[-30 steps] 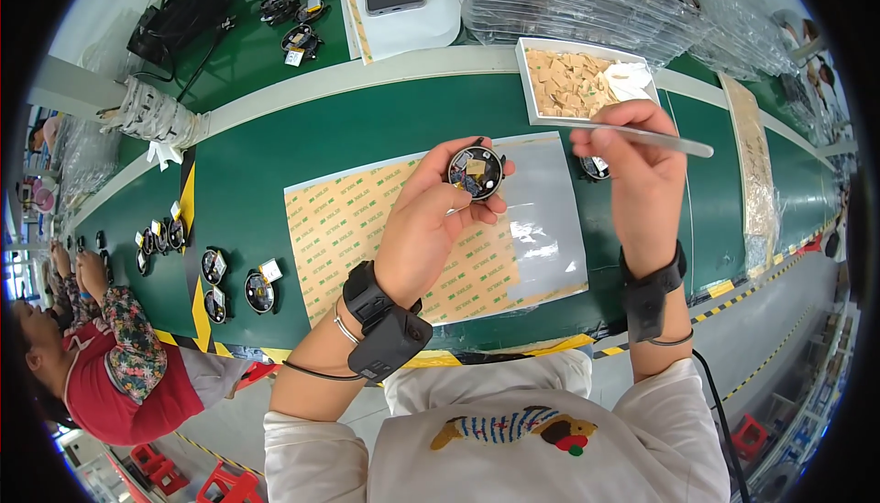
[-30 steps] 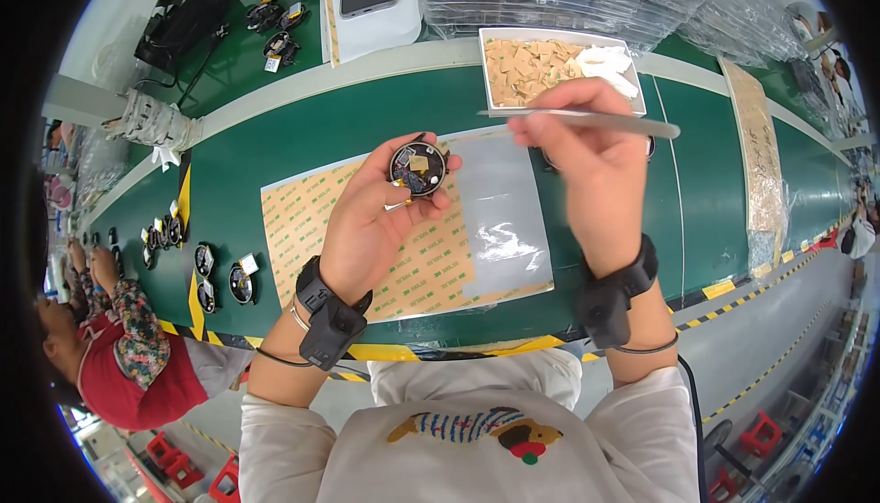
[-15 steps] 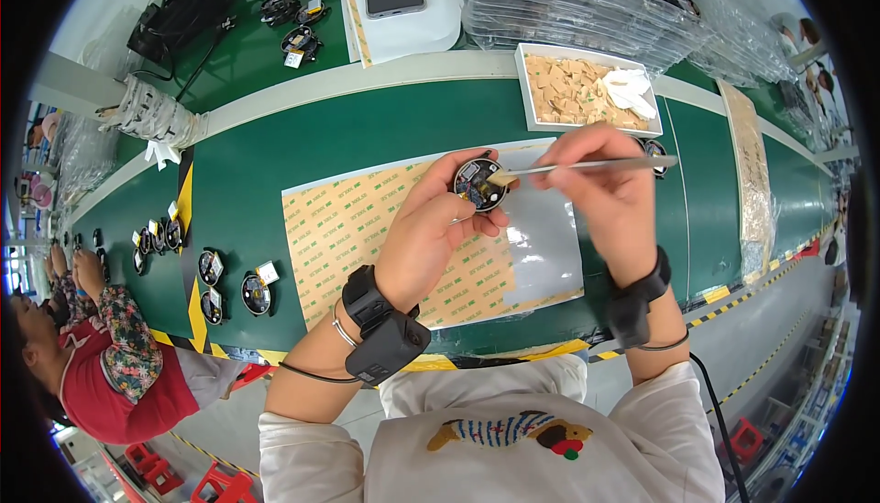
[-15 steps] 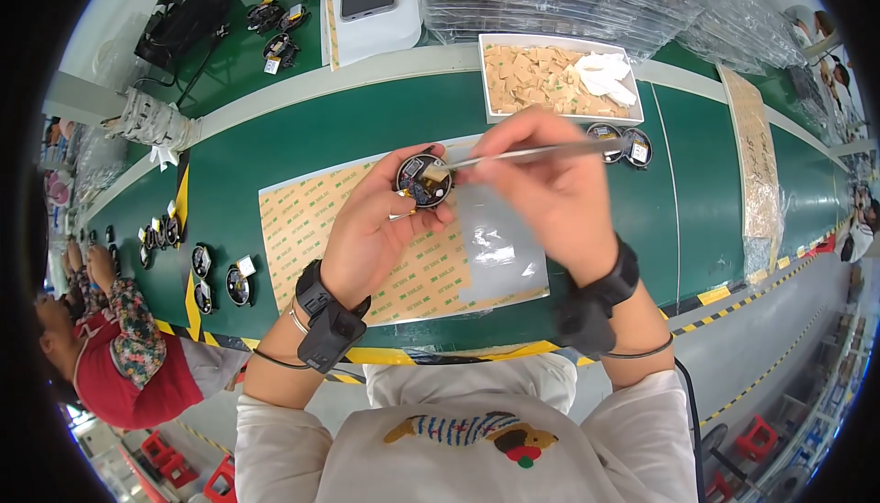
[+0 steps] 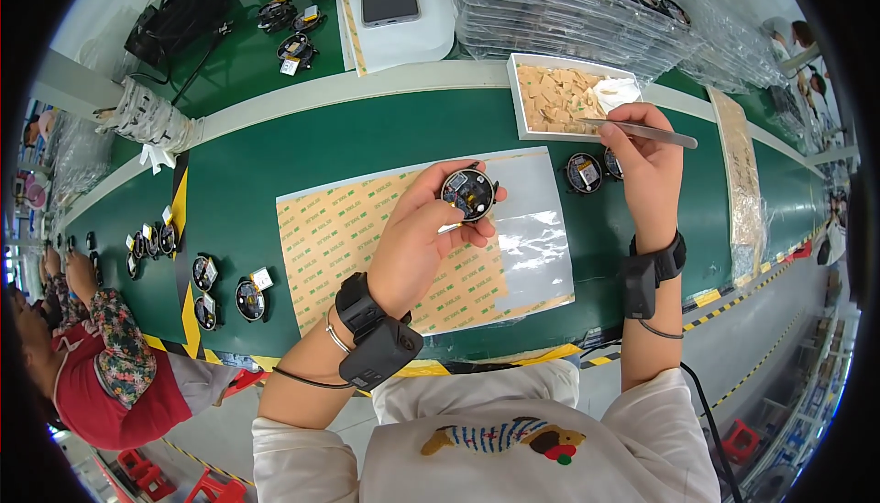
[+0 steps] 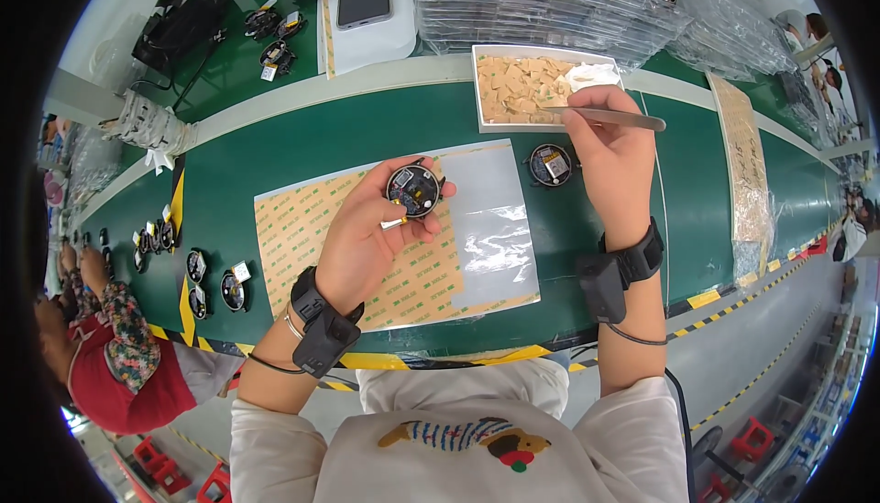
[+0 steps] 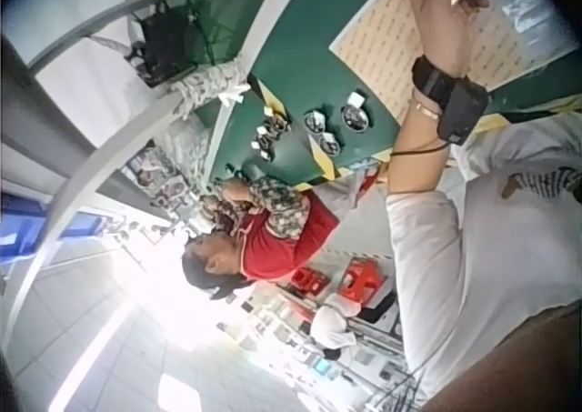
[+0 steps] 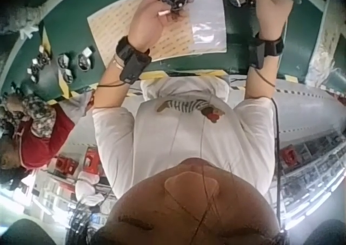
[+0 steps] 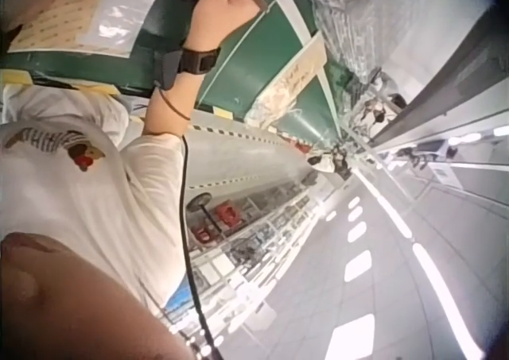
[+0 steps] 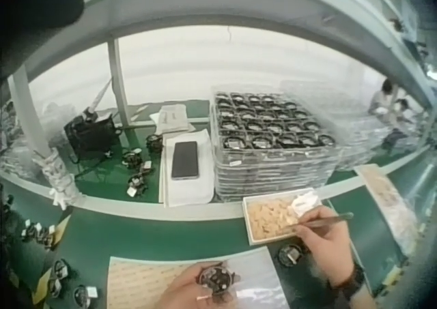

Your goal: The person picks up a watch component and a battery, uses tweezers to peel a small adhesive piece from a sheet, and presses it into the watch. They then place the battery into the watch, press it down, and set the assembled unit aside.

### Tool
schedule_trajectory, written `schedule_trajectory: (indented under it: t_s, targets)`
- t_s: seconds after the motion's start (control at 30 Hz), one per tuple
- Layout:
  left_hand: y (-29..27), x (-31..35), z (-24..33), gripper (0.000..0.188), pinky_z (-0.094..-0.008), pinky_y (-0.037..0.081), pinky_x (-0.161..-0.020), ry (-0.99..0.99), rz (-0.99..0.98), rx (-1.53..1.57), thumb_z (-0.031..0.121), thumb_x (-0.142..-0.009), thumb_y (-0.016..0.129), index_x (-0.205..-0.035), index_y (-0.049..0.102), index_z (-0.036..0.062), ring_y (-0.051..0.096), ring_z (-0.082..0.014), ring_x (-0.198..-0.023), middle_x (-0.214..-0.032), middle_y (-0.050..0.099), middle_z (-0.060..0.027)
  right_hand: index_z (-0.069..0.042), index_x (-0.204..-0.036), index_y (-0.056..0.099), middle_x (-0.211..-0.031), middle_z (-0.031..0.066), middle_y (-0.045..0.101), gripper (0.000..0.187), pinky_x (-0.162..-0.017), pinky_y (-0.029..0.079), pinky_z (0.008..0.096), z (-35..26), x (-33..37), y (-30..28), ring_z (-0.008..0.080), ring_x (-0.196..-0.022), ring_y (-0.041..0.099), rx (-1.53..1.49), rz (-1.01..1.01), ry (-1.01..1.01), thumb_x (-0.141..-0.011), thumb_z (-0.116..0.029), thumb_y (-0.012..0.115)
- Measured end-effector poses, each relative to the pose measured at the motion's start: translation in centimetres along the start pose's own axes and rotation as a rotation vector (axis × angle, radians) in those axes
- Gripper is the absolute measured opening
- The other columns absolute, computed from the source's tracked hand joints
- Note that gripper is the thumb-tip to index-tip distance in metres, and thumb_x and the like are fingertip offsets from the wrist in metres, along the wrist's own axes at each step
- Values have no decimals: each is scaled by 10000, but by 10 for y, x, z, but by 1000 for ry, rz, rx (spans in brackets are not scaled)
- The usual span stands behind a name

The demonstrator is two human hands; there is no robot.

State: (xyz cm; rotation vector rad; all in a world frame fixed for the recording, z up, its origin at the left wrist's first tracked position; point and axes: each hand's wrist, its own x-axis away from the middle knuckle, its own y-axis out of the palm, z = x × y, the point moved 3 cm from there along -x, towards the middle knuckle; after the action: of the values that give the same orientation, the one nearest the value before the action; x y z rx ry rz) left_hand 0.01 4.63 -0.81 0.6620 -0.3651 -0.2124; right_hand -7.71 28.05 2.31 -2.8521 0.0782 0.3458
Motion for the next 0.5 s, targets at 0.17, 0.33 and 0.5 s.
schedule_trajectory:
  t_s: [0.17,0.33,0.5]
  targets:
    - [0,0,1,483,-317,499,-772,-12,1,5,10,-812,342,-1293,388,-2,598,-194,-847,-1123,551,-160,8,-929,547,-881,63,602,129,-751,480,230,-20,15,19,127,-832,599,-309,-127,39,-812,42,590]
    - [7,0,1,526,-367,513,-835,31,9,-9,-20,-794,354,-1318,379,0,604,-228,-941,-1194,522,-164,8,-932,546,-902,71,599,136,-752,491,246,-32,44,63,125,-839,596,-452,-423,128,-810,43,594]
    - [10,0,2,549,-397,499,-892,54,-6,-45,-45,-797,336,-1344,354,4,586,-237,-1010,-1202,513,-149,6,-937,549,-927,57,586,146,-738,501,243,-29,48,71,102,-842,584,-467,-400,159,-808,48,602]
